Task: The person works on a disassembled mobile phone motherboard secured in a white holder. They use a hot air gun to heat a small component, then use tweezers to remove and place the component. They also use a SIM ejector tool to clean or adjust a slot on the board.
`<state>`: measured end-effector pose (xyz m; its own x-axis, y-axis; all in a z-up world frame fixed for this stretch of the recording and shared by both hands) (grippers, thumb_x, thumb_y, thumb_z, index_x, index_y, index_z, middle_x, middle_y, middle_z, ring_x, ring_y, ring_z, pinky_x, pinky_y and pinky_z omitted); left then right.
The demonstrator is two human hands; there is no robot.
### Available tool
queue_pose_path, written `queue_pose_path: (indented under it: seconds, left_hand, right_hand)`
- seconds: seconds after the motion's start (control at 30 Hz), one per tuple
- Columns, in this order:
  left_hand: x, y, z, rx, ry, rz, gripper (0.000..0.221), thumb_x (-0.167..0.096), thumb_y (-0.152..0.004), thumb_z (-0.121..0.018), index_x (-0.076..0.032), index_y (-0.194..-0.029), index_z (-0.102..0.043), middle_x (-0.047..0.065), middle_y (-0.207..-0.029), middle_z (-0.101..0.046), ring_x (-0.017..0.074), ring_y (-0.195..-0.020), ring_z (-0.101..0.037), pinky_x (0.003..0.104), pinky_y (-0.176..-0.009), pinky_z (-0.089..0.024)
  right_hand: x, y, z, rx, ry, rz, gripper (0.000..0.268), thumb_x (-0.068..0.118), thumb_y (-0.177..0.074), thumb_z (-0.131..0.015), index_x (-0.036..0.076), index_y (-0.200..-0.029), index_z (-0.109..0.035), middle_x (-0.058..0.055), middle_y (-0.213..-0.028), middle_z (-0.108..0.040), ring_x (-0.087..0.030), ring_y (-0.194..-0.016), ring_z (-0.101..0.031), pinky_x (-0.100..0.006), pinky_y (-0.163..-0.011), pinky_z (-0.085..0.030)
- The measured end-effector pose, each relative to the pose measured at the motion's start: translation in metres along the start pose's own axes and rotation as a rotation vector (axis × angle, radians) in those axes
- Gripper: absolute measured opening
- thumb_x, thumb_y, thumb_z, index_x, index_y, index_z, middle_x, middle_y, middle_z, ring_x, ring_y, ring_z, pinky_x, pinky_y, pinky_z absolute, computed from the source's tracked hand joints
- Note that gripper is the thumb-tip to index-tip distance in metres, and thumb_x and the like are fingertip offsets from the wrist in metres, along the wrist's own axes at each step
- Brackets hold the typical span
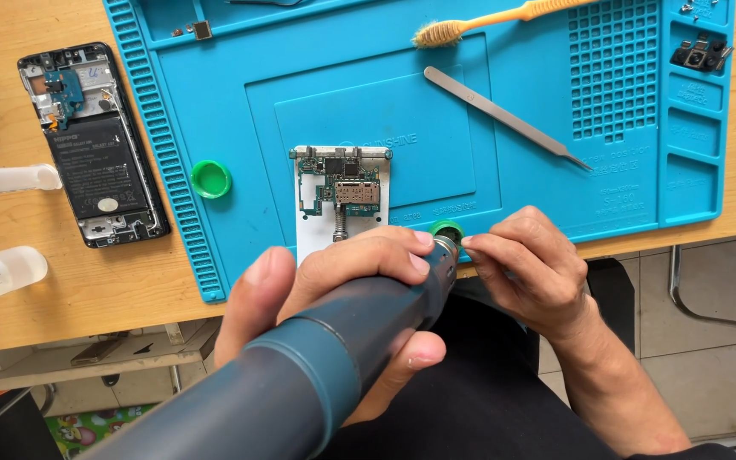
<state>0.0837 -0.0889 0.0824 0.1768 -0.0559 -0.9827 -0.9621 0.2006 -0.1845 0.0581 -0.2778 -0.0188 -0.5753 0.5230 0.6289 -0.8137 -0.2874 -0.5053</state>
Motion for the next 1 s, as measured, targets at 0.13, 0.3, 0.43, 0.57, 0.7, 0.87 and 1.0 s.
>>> queue_pose_path:
  seconds: [0.13, 0.3, 0.43, 0.57, 0.7, 0.87, 1.0]
  left_hand:
    - [0.004, -0.009, 0.002, 0.039, -0.01, 0.272, 0.024, -0.013, -0.102, -0.058, -0.005, -0.124, -0.055, 0.016, -0.122, -0.07, 0.0308, -0.125, -0.068, 0.042, -0.123, -0.045]
    - [0.006, 0.013, -0.009, -0.116, -0.006, -0.181, 0.084, -0.007, -0.105, -0.071, -0.024, -0.17, -0.02, 0.035, -0.126, -0.067, 0.0409, -0.119, -0.074, 0.053, -0.116, -0.064]
    - [0.009, 0.013, -0.011, -0.05, 0.027, -0.152, 0.084, -0.005, -0.107, -0.071, -0.026, -0.171, -0.02, 0.03, -0.127, -0.065, 0.0413, -0.124, -0.073, 0.053, -0.122, -0.063]
    - [0.014, 0.011, -0.016, -0.099, 0.08, -0.171, 0.083, -0.003, -0.106, -0.071, -0.026, -0.17, -0.023, 0.028, -0.12, -0.065, 0.0418, -0.117, -0.074, 0.056, -0.117, -0.063]
    - [0.017, 0.01, -0.02, 0.002, 0.0, -0.148, 0.088, -0.003, -0.108, -0.073, -0.03, -0.172, -0.019, 0.022, -0.129, -0.066, 0.0374, -0.126, -0.073, 0.052, -0.127, -0.061]
    - [0.018, 0.012, -0.023, -0.052, 0.005, -0.123, 0.09, -0.002, -0.105, -0.075, -0.028, -0.171, -0.02, 0.028, -0.129, -0.066, 0.0379, -0.123, -0.073, 0.051, -0.122, -0.061]
    - [0.014, 0.007, -0.018, 0.037, 0.031, -0.118, 0.091, 0.001, -0.106, -0.07, -0.033, -0.172, -0.017, 0.029, -0.13, -0.063, 0.043, -0.128, -0.07, 0.056, -0.127, -0.058]
  right_hand:
    - [0.001, 0.0, 0.0, 0.0, 0.012, 0.004, 0.008, 0.0, -0.098, -0.066, -0.006, -0.098, -0.07, -0.015, -0.083, -0.059, -0.026, -0.065, -0.052, -0.037, -0.061, -0.043]
    - [-0.001, 0.001, 0.001, -0.021, -0.011, -0.008, 0.007, 0.0, -0.097, -0.067, -0.006, -0.097, -0.07, -0.015, -0.083, -0.06, -0.026, -0.064, -0.052, -0.037, -0.061, -0.043]
    - [-0.002, 0.008, 0.005, -0.041, -0.041, -0.035, 0.007, 0.0, -0.097, -0.067, -0.006, -0.101, -0.07, -0.018, -0.086, -0.061, -0.027, -0.067, -0.056, -0.039, -0.063, -0.045]
    - [-0.016, 0.024, 0.024, -0.325, -0.195, -0.146, 0.007, 0.006, -0.104, -0.058, 0.001, -0.101, -0.061, -0.014, -0.089, -0.051, -0.023, -0.068, -0.057, -0.032, -0.063, -0.058]
    - [-0.032, 0.041, 0.034, -0.48, -0.208, -0.211, 0.009, 0.007, -0.107, -0.056, 0.001, -0.101, -0.059, -0.021, -0.095, -0.06, -0.029, -0.074, -0.065, -0.04, -0.071, -0.064]
    - [-0.026, 0.033, 0.033, -0.334, -0.143, -0.239, 0.003, -0.004, -0.1, -0.064, -0.004, -0.102, -0.066, -0.024, -0.091, -0.068, -0.033, -0.079, -0.072, -0.038, -0.071, -0.059]
    - [-0.022, 0.024, 0.03, -0.255, -0.193, -0.199, 0.009, -0.003, -0.099, -0.064, -0.007, -0.106, -0.066, -0.025, -0.092, -0.069, -0.032, -0.077, -0.071, -0.038, -0.069, -0.059]
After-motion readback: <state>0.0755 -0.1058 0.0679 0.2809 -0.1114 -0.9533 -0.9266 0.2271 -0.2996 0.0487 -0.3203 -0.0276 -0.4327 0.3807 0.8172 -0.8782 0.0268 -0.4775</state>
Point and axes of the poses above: each hand's wrist, its own y-axis away from the middle knuckle, its own z-axis out of the back of the hand, x = y × z, the point moved 8 cm from there along -y, towards the middle knuckle
